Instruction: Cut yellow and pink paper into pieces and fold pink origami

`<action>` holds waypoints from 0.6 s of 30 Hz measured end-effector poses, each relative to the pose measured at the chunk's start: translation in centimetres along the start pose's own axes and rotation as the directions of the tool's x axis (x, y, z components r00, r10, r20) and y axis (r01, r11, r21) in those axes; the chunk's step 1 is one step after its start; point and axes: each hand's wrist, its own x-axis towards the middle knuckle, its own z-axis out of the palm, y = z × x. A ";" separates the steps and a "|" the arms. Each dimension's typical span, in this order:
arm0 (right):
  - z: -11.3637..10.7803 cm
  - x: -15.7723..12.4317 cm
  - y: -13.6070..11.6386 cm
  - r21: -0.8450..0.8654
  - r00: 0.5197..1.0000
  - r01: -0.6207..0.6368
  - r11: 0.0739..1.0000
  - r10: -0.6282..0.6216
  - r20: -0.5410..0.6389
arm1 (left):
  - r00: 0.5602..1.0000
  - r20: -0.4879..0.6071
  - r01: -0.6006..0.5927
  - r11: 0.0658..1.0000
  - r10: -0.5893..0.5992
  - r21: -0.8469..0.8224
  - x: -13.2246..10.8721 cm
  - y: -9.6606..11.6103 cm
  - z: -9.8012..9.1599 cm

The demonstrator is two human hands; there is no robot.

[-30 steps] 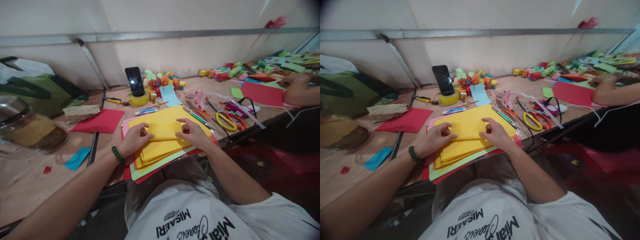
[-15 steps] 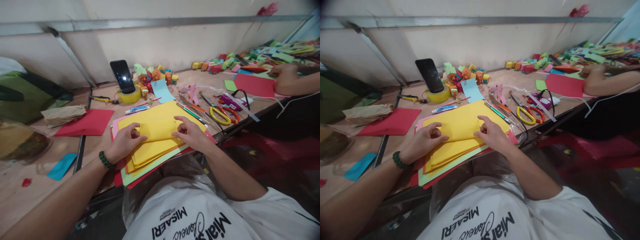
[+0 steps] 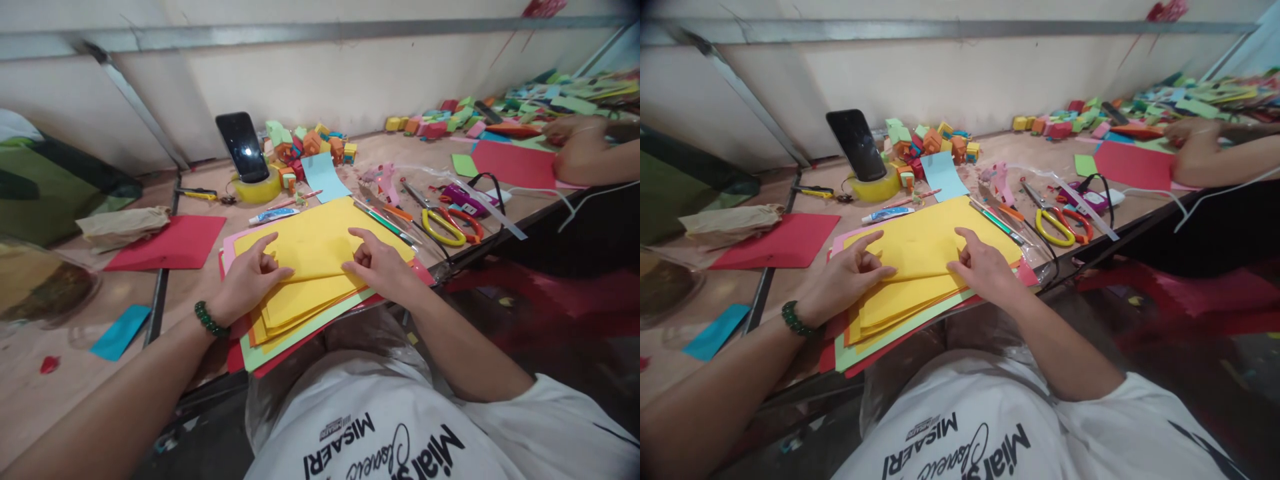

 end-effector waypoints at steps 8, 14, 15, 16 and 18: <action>0.2 -0.2 0.3 -0.033 0.999 0.041 0.999 -0.041 -0.012 | 1.000 -0.006 -0.001 1.000 0.001 -0.010 0.0 0.0 0.0; 0.3 -0.2 0.6 -0.048 0.999 0.051 0.998 -0.051 -0.008 | 1.000 0.006 0.011 1.000 -0.011 0.000 -0.1 0.2 -0.1; 0.3 -0.2 0.5 -0.049 0.999 0.048 0.998 -0.048 -0.005 | 1.000 0.006 0.009 1.000 -0.009 0.002 -0.1 0.2 -0.1; 0.3 -0.2 0.5 -0.049 0.999 0.045 0.998 -0.045 -0.005 | 1.000 0.005 0.004 1.000 -0.004 0.005 -0.1 0.2 -0.1; 0.3 -0.2 0.5 -0.045 0.999 0.045 0.998 -0.045 -0.003 | 1.000 0.003 -0.008 1.000 0.008 0.013 -0.1 0.1 0.0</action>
